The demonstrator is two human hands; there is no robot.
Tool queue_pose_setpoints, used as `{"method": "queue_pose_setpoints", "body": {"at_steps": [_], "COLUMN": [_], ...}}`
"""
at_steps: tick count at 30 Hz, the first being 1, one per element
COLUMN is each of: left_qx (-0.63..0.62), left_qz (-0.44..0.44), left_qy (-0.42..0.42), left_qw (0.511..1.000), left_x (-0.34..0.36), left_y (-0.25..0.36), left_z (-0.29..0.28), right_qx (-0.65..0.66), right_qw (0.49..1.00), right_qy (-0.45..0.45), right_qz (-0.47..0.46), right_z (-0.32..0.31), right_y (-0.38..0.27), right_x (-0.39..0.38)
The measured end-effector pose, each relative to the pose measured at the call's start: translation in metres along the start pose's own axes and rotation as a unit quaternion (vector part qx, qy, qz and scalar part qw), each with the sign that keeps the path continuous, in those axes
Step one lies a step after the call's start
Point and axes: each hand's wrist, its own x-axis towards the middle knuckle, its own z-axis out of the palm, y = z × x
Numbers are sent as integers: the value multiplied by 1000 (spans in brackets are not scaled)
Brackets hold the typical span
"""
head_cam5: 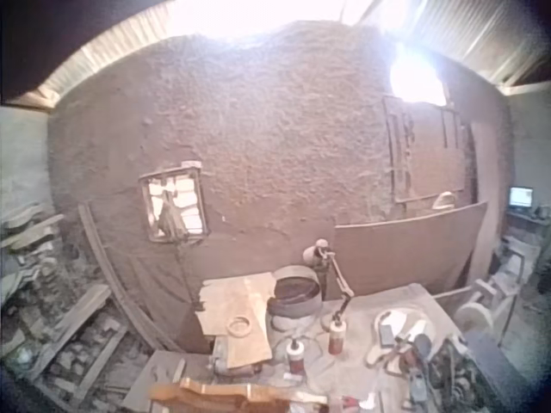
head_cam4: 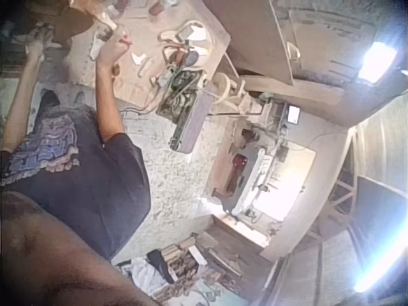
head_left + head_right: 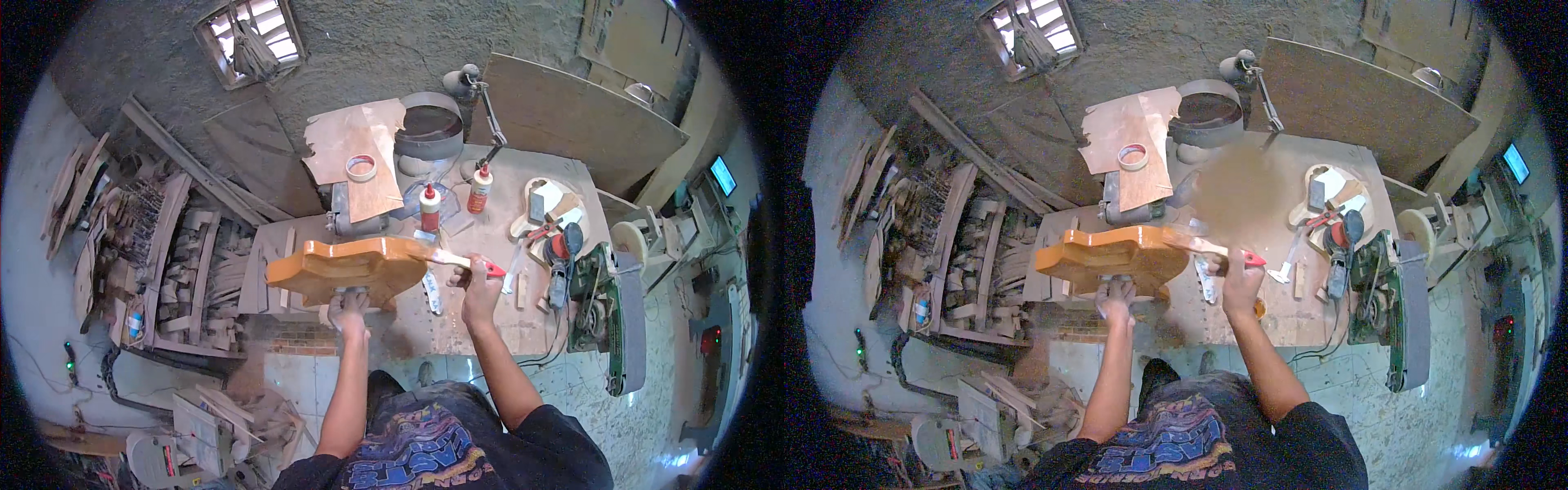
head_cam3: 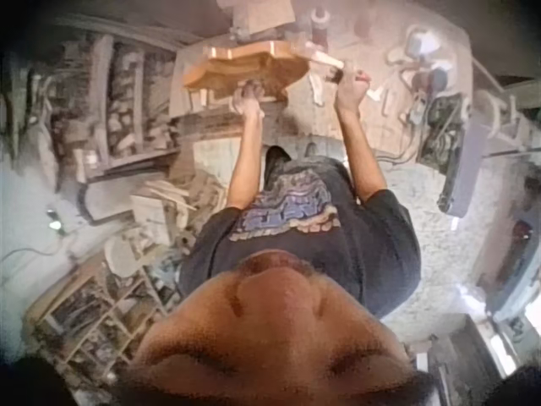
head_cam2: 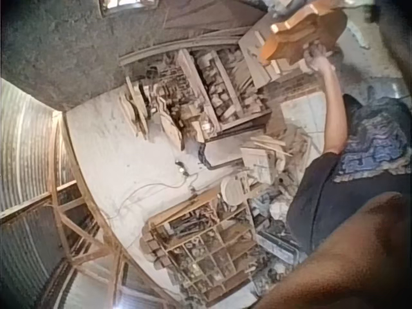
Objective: The person applies a liquid finish to a wooden guitar body using a brush, coating the back and sides, then sets it down and opens a container of another substance before picking up a cloth.
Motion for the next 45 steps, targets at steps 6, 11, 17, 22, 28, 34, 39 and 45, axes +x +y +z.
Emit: {"method": "queue_pose_setpoints", "body": {"at_steps": [6, 11, 17, 22, 28, 34, 39, 45], "left_qx": [-18, -14, -35, -14, -27, -29, -19, -64], "left_qz": [11, 2, 13, -4, -10, -14, -8, 19], "left_qy": [5, -15, 3, 1, 8, 15, 14, 2], "left_qw": [1000, 1000, 999, 1000, 1000, 999, 1000, 998], "left_x": [-6, -8, -15, -14, -18, -15, -15, -18], "left_y": [1, 0, -2, -12, -9, -14, -13, -19], "left_z": [9, 14, 21, 24, 39, 43, 46, 48], "right_qx": [17, -28, -41, -241, -332, -343, -355, -290], "right_qw": [998, 998, 987, 903, 831, 826, 825, 830], "right_qy": [41, -2, 10, -191, -253, -256, -270, -319], "right_qz": [-32, -48, -155, -298, -368, -366, -348, -355], "right_z": [-10, -5, -4, 0, 16, 21, 23, 44], "right_y": [-17, -23, -53, -65, -74, -78, -74, -74], "right_x": [1, -1, -21, -33, -28, -26, -25, -30]}}
